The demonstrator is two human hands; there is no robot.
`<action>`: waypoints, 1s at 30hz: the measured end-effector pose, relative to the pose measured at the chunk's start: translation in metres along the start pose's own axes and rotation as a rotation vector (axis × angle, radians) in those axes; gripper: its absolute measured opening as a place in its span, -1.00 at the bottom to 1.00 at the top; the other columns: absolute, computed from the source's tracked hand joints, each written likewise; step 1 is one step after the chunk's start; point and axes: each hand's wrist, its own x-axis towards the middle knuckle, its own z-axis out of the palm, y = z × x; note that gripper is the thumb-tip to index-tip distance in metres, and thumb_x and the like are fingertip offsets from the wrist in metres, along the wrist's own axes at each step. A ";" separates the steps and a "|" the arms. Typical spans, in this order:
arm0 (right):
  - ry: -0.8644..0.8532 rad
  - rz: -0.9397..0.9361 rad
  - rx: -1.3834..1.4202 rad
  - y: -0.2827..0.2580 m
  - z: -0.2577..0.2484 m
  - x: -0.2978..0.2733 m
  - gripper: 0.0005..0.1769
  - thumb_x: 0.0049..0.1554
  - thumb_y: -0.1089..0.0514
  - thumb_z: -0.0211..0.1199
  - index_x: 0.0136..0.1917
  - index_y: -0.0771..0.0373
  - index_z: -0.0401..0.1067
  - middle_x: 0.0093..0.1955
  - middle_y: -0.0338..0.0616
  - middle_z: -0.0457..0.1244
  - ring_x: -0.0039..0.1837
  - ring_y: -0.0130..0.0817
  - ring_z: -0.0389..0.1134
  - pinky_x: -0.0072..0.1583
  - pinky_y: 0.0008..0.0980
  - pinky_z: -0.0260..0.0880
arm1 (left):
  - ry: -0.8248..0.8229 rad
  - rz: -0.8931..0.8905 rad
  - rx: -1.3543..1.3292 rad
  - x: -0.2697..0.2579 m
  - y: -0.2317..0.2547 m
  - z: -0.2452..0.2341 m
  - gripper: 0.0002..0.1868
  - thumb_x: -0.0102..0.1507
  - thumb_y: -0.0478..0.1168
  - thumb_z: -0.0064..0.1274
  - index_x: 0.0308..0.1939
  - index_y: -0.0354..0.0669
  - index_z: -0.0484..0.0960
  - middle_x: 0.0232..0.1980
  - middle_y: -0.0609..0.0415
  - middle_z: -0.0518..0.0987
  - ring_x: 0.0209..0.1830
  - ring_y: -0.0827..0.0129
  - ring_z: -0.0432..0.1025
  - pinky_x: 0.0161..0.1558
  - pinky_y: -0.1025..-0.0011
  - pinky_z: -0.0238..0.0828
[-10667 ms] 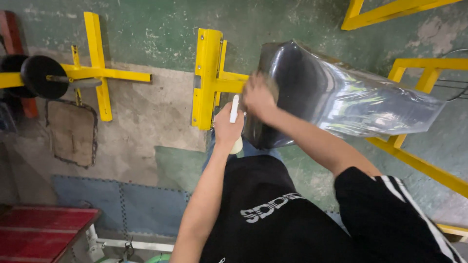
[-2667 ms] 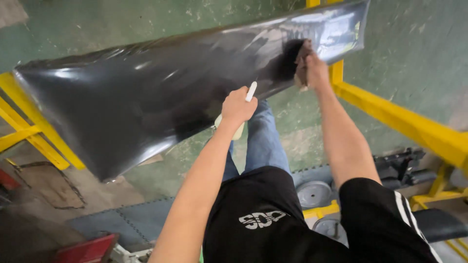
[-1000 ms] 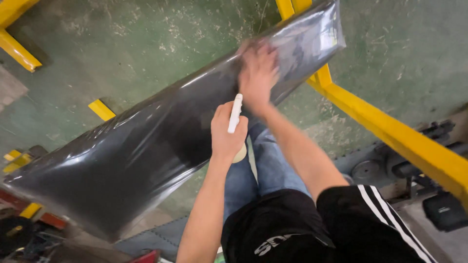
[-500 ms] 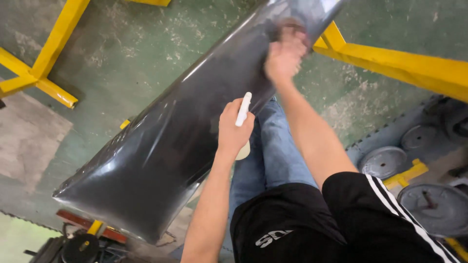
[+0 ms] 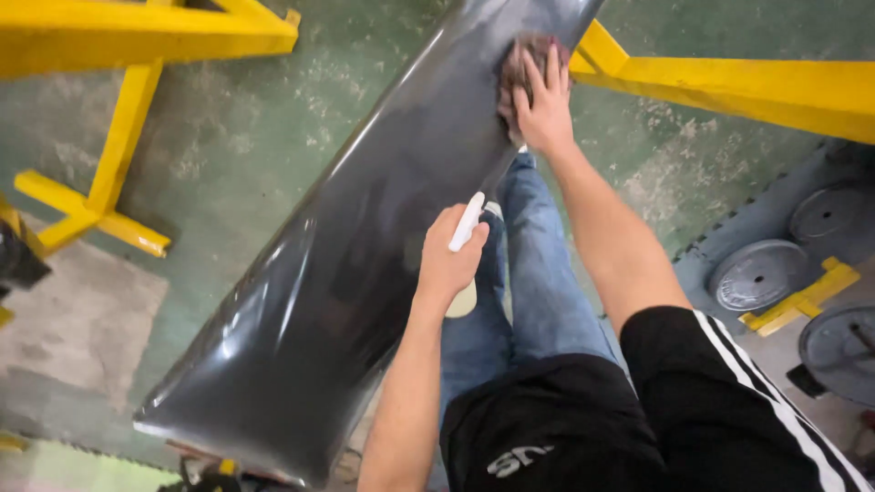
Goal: Wiping down weight plates, machines, and benches with a cleaning spray and cloth.
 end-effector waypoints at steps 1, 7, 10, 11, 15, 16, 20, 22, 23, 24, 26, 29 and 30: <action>0.011 0.007 0.001 -0.002 0.006 0.017 -0.38 0.32 0.06 0.18 0.61 0.12 0.24 0.70 0.32 -0.20 0.65 0.40 -0.21 0.56 0.27 -0.17 | -0.009 0.007 0.006 0.006 0.001 0.003 -0.80 0.26 -0.24 0.14 -0.13 -0.31 0.58 -0.20 -0.16 0.57 -0.16 -0.06 0.48 -0.09 0.18 0.43; -0.293 -0.270 -0.242 -0.096 -0.003 0.016 -0.30 0.15 -0.12 0.29 0.55 -0.18 0.28 0.69 -0.01 -0.11 0.68 0.29 -0.23 0.54 0.36 -0.21 | 0.048 -0.014 0.071 0.048 -0.008 0.026 -0.79 0.26 -0.20 0.14 -0.11 -0.27 0.61 -0.18 -0.11 0.58 -0.15 0.02 0.50 -0.11 0.23 0.41; -0.319 -0.612 -0.032 -0.067 0.005 -0.007 -0.34 0.18 -0.11 0.35 0.54 -0.21 0.35 0.73 -0.11 -0.10 0.72 0.20 -0.25 0.59 0.35 -0.29 | 0.064 -0.024 -0.036 0.077 0.008 0.031 -0.77 0.32 -0.15 0.11 -0.09 -0.27 0.60 -0.28 -0.02 0.61 -0.28 0.21 0.56 -0.19 0.33 0.47; -0.336 -0.539 0.016 -0.048 0.003 -0.003 -0.34 0.17 -0.07 0.34 0.53 -0.18 0.35 0.73 -0.10 -0.11 0.73 0.18 -0.24 0.61 0.28 -0.26 | 0.045 -0.172 -0.075 0.091 0.021 0.030 -0.73 0.32 -0.10 0.09 -0.06 -0.24 0.61 -0.36 0.03 0.59 -0.41 0.29 0.52 -0.31 0.35 0.45; -0.197 -0.181 -0.109 0.049 0.001 0.051 -0.25 0.13 0.09 0.27 0.58 -0.11 0.28 0.75 -0.12 -0.15 0.75 0.17 -0.27 0.66 0.22 -0.25 | -0.025 -0.283 -0.079 0.144 0.042 0.036 -0.66 0.33 -0.01 0.08 0.02 -0.19 0.62 -0.48 0.14 0.56 -0.58 0.52 0.45 -0.45 0.43 0.42; -0.197 -0.172 -0.105 0.069 0.003 0.074 -0.25 0.13 0.09 0.27 0.58 -0.11 0.28 0.75 -0.12 -0.15 0.75 0.17 -0.27 0.66 0.22 -0.25 | -0.031 -0.288 -0.072 0.158 0.051 0.039 -0.66 0.33 -0.01 0.08 0.02 -0.19 0.62 -0.48 0.14 0.56 -0.58 0.52 0.45 -0.45 0.43 0.42; 0.018 0.259 -0.070 0.124 0.010 0.164 -0.39 0.32 -0.06 0.19 0.61 -0.10 0.22 0.71 0.04 -0.13 0.68 0.36 -0.25 0.57 0.32 -0.15 | -0.104 -0.266 -0.080 0.205 0.074 0.049 -0.63 0.33 -0.02 0.08 0.05 -0.24 0.60 -0.48 0.11 0.53 -0.58 0.49 0.42 -0.46 0.43 0.42; -0.009 0.402 -0.089 0.127 0.009 0.204 -0.40 0.32 -0.14 0.18 0.58 -0.13 0.21 0.65 0.00 -0.06 0.65 0.32 -0.19 0.51 0.37 -0.12 | -0.131 -0.261 -0.054 0.225 0.076 0.055 -0.63 0.34 -0.02 0.07 0.02 -0.27 0.61 -0.48 0.10 0.53 -0.57 0.48 0.43 -0.44 0.43 0.41; -0.066 0.491 -0.087 0.123 0.008 0.222 -0.44 0.30 -0.19 0.14 0.53 -0.16 0.25 0.60 -0.07 0.03 0.62 0.17 -0.09 0.50 0.37 -0.13 | -0.132 -0.247 -0.018 0.234 0.076 0.058 -0.62 0.36 -0.01 0.07 0.02 -0.29 0.62 -0.48 0.10 0.53 -0.55 0.49 0.44 -0.43 0.44 0.41; -0.124 0.580 -0.084 0.118 0.006 0.239 -0.46 0.28 -0.23 0.11 0.49 -0.20 0.29 0.54 -0.14 0.11 0.58 0.03 0.01 0.50 0.38 -0.13 | -0.132 -0.233 0.019 0.243 0.076 0.061 -0.61 0.38 -0.01 0.06 0.02 -0.30 0.62 -0.47 0.11 0.54 -0.54 0.49 0.45 -0.41 0.44 0.40; -0.061 0.391 0.029 0.090 0.006 0.249 -0.49 0.26 -0.19 0.15 0.45 -0.17 0.36 0.53 -0.14 0.17 0.57 0.00 0.08 0.53 0.27 0.02 | -0.122 -0.269 -0.014 0.259 0.080 0.062 -0.60 0.36 0.00 0.07 0.05 -0.28 0.60 -0.47 0.11 0.54 -0.56 0.49 0.44 -0.43 0.44 0.41; -0.111 0.004 0.005 0.038 0.006 0.247 -0.64 0.17 -0.09 0.21 0.23 -0.09 0.50 0.38 -0.11 0.29 0.48 0.04 0.19 0.49 0.15 0.13 | -0.062 -0.312 -0.071 0.281 0.079 0.066 -0.58 0.33 0.00 0.08 0.10 -0.26 0.58 -0.45 0.13 0.54 -0.57 0.50 0.43 -0.47 0.45 0.43; -0.225 -0.194 -0.129 0.018 0.007 0.240 -0.75 0.10 -0.04 0.24 0.04 -0.05 0.58 0.26 -0.09 0.35 0.42 0.10 0.24 0.42 0.15 0.09 | -0.013 -0.323 -0.093 0.286 0.077 0.067 -0.58 0.32 -0.01 0.09 0.11 -0.25 0.59 -0.42 0.14 0.55 -0.57 0.51 0.42 -0.48 0.45 0.45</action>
